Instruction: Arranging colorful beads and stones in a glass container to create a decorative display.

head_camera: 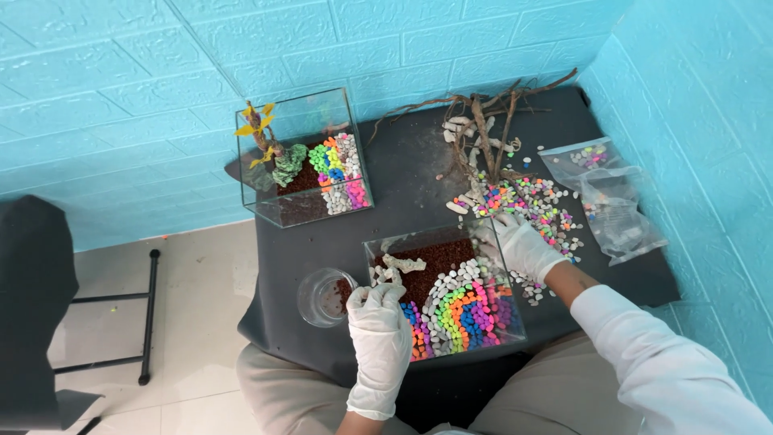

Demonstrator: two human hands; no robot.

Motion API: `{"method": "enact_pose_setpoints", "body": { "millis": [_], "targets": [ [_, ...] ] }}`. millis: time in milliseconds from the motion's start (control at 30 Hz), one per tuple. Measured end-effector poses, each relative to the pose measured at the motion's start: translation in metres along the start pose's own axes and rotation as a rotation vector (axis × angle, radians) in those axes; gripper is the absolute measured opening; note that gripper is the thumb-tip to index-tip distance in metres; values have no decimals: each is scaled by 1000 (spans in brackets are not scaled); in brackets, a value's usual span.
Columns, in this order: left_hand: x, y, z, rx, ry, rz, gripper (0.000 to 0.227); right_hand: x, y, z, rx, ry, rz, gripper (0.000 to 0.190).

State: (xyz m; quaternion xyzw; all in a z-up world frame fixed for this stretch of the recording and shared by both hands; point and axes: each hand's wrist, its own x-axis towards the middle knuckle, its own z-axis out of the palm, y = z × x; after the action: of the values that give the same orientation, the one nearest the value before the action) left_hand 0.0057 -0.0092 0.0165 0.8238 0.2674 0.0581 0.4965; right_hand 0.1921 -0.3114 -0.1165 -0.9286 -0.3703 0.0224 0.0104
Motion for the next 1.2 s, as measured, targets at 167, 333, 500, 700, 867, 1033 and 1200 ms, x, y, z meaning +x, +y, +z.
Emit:
{"method": "enact_pose_setpoints", "body": {
  "millis": [167,333,500,700,867,1033,1200],
  "targets": [
    [2,-20,-5,462,91,610,44,-34,22,3,-73,49,62,30],
    [-1,-14,-5,307,-2,317,40,-56,48,-20,359,73,450,17],
    [0,-16,-9,421,36,563,42,-62,19,-60,684,-9,851,24],
    [1,-21,-4,403,49,521,40,-38,-14,-98,241,-278,740,56],
    [1,-20,-1,241,27,368,39,-20,-17,-40,99,-197,638,42],
    [2,-6,1,-65,-32,34,34,-9,-9,-8,-7,-137,672,33],
    [3,-12,0,43,-74,78,36,5,-15,-36,40,-415,752,39]
  ]
}}
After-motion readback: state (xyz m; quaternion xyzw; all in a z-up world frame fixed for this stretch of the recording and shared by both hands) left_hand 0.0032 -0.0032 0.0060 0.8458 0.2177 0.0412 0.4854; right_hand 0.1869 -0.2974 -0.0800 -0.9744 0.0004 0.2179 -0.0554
